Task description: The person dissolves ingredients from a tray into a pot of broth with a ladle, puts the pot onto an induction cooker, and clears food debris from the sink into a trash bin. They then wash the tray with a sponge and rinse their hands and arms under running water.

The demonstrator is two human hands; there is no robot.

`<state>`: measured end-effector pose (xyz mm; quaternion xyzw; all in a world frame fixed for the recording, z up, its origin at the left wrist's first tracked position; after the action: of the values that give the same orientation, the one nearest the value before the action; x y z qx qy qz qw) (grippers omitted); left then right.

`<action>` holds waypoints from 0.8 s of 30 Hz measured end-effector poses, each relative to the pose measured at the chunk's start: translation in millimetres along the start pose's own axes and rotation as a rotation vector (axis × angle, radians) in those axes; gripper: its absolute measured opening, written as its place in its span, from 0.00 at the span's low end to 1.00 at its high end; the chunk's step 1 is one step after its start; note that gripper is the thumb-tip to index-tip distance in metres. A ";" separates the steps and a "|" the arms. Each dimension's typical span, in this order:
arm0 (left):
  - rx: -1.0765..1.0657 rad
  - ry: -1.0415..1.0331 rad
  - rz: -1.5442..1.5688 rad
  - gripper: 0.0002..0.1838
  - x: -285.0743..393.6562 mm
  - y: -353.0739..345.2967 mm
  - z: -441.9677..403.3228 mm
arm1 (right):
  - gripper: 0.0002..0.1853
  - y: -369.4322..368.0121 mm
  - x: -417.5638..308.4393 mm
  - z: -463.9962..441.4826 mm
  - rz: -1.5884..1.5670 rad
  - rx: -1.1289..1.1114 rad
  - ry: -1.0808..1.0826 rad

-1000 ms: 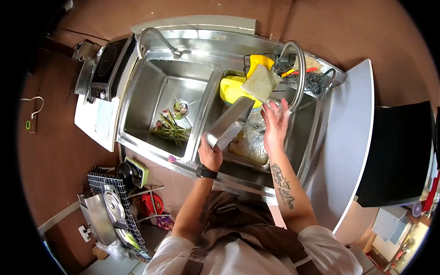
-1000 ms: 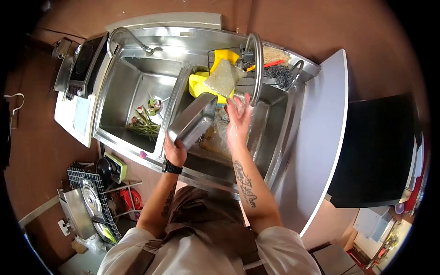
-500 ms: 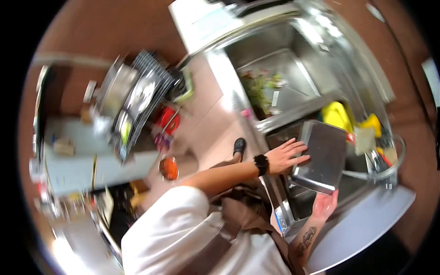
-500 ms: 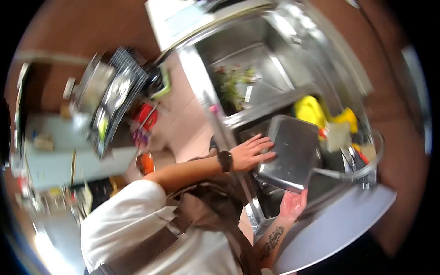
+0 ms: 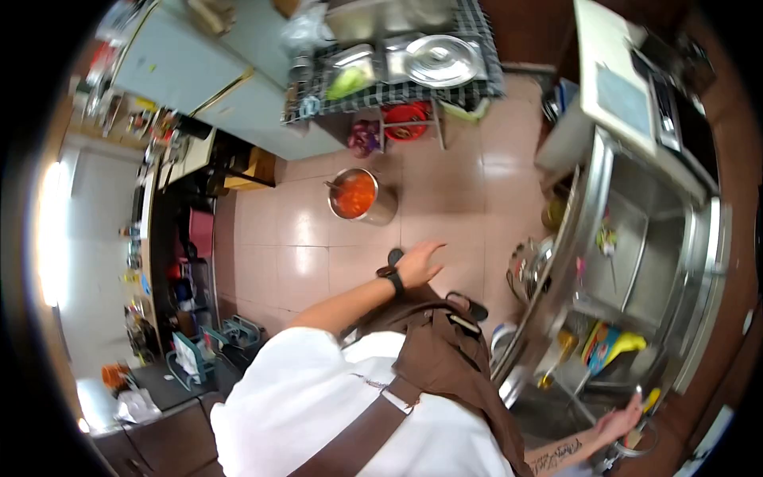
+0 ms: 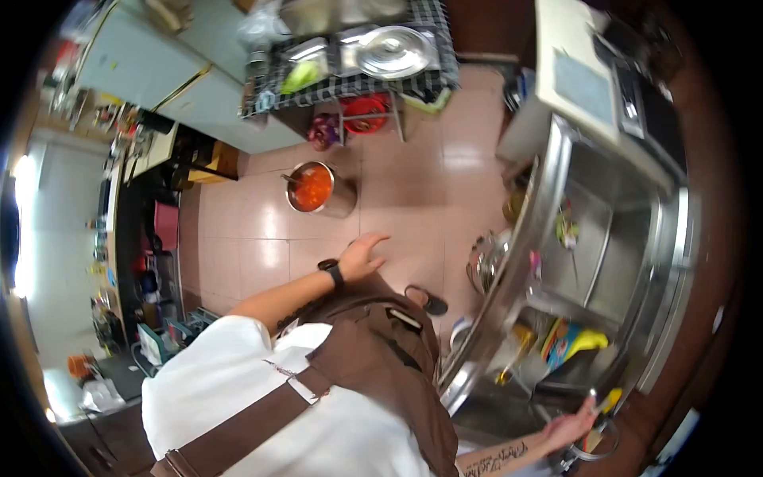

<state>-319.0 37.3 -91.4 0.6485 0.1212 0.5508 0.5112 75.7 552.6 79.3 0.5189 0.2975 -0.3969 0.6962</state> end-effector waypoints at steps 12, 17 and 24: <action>0.293 0.868 0.182 0.25 -396.0 134.5 233.7 | 0.09 -417.0 -231.7 103.7 -0.178 -0.649 0.600; 0.629 1.157 0.423 0.22 -448.1 139.0 296.4 | 0.13 -562.8 -493.7 446.0 -1.071 -1.509 0.459; 0.848 1.533 0.516 0.25 -446.9 30.6 368.0 | 0.15 -731.3 -798.5 796.4 -1.670 -2.154 0.269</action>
<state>-185.5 -493.2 -283.3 0.2456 0.4711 0.8372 -0.1296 -958.0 -123.3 609.9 -0.5722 0.7424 -0.2163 0.2734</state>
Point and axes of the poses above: each hand's wrist, its own z-axis away from the middle knuckle, its own y-axis out of the back of the hand, x = y × z, the point moved 7 cm from there along -z, towards the middle knuckle, and after that the axes turned 8 degrees about -z, right-handed, at the moved point
